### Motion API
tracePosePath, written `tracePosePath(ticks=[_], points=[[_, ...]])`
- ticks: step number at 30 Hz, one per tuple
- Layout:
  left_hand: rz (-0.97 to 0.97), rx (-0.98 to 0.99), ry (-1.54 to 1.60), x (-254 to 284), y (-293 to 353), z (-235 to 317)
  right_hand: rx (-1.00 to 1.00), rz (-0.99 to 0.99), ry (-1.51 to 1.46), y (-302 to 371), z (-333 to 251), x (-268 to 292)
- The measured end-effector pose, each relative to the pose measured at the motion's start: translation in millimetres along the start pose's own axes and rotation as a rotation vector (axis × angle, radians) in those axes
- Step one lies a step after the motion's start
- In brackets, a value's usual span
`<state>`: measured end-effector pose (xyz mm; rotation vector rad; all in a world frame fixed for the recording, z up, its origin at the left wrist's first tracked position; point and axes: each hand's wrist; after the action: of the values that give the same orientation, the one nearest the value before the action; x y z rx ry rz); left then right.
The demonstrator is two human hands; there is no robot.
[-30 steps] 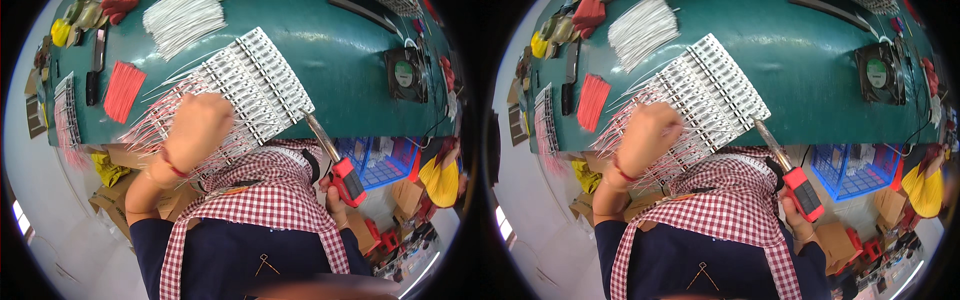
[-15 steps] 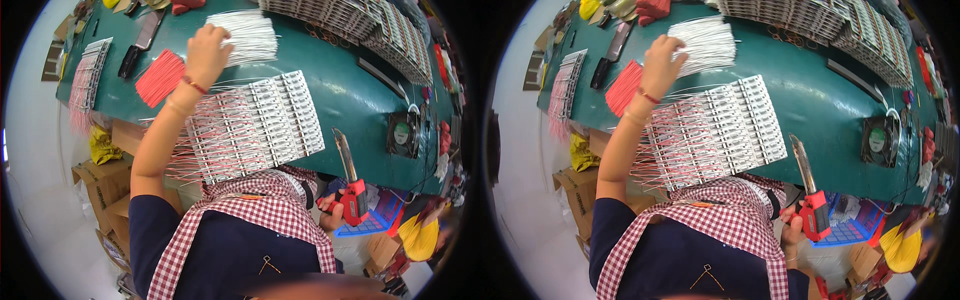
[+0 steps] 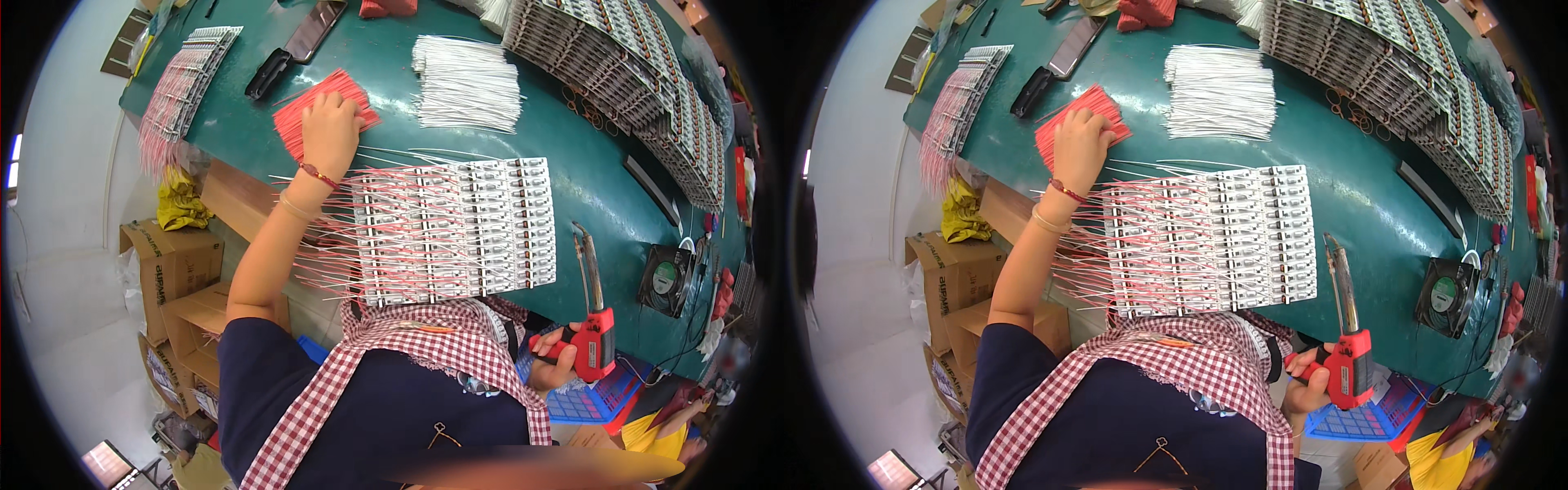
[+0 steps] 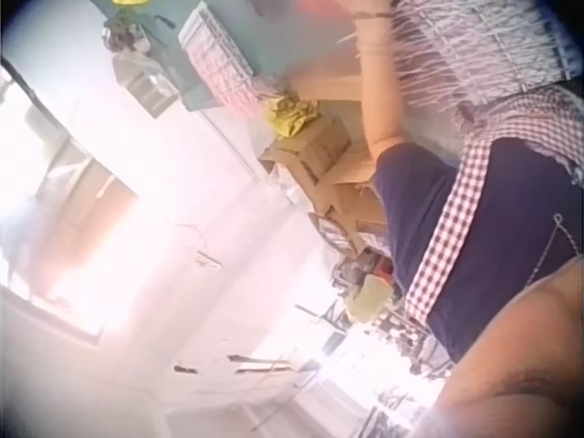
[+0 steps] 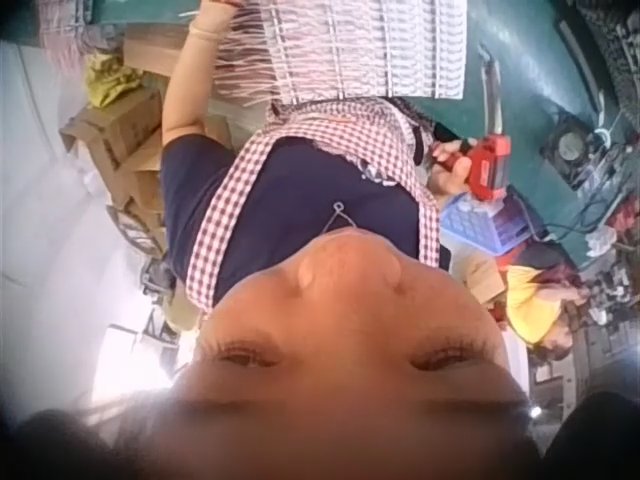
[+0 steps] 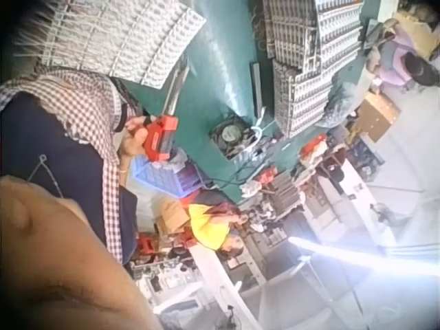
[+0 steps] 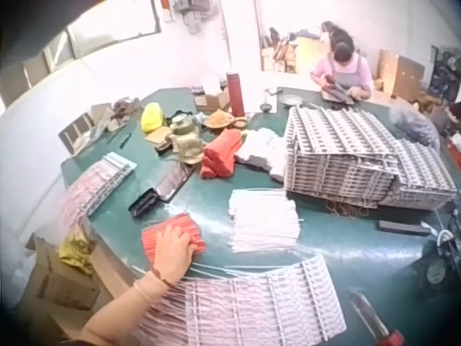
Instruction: The person solders red wires and white wires to a strip of electronic components on a circuit board using a soldering iron.
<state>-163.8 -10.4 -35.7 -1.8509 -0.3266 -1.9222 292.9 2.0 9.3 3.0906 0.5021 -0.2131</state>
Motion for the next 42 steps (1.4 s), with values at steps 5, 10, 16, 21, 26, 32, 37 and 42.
tracePosePath(ticks=[5, 10, 16, 21, 26, 32, 37, 42], points=[[0.138, -0.021, -0.006, 0, 0, 6, -0.037, 0.071, 0.003, 2, -1, -4], [0.139, 0.000, 0.018, 0, 2, 2, -0.044, 0.079, 0.007, -7, -6, -10], [0.110, -0.035, 0.113, 3, -1, 0, -0.049, 0.086, -0.025, -9, -3, -8], [0.097, -0.059, 0.151, 5, -3, -4, -0.059, 0.086, -0.065, -13, -1, -5], [0.084, -0.040, 0.291, 8, -5, -9, -0.064, 0.127, -0.220, -18, 2, 2], [0.014, -0.005, 0.423, 15, -9, -16, -0.076, 0.107, -0.279, -21, 7, 6], [-0.002, 0.042, 0.471, 14, -8, -16, -0.072, 0.087, -0.276, -23, 6, 3], [-0.003, 0.052, 0.552, 15, -6, -17, -0.077, 0.112, -0.294, -26, 4, 1]])
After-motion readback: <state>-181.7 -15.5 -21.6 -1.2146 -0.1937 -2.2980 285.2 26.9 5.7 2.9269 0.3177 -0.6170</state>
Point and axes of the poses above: each hand's wrist, its own y-axis away from the middle knuckle, its own x-axis out of the back of the hand, z = x × y, and after that the axes turned 9 degrees about -z, right-handed
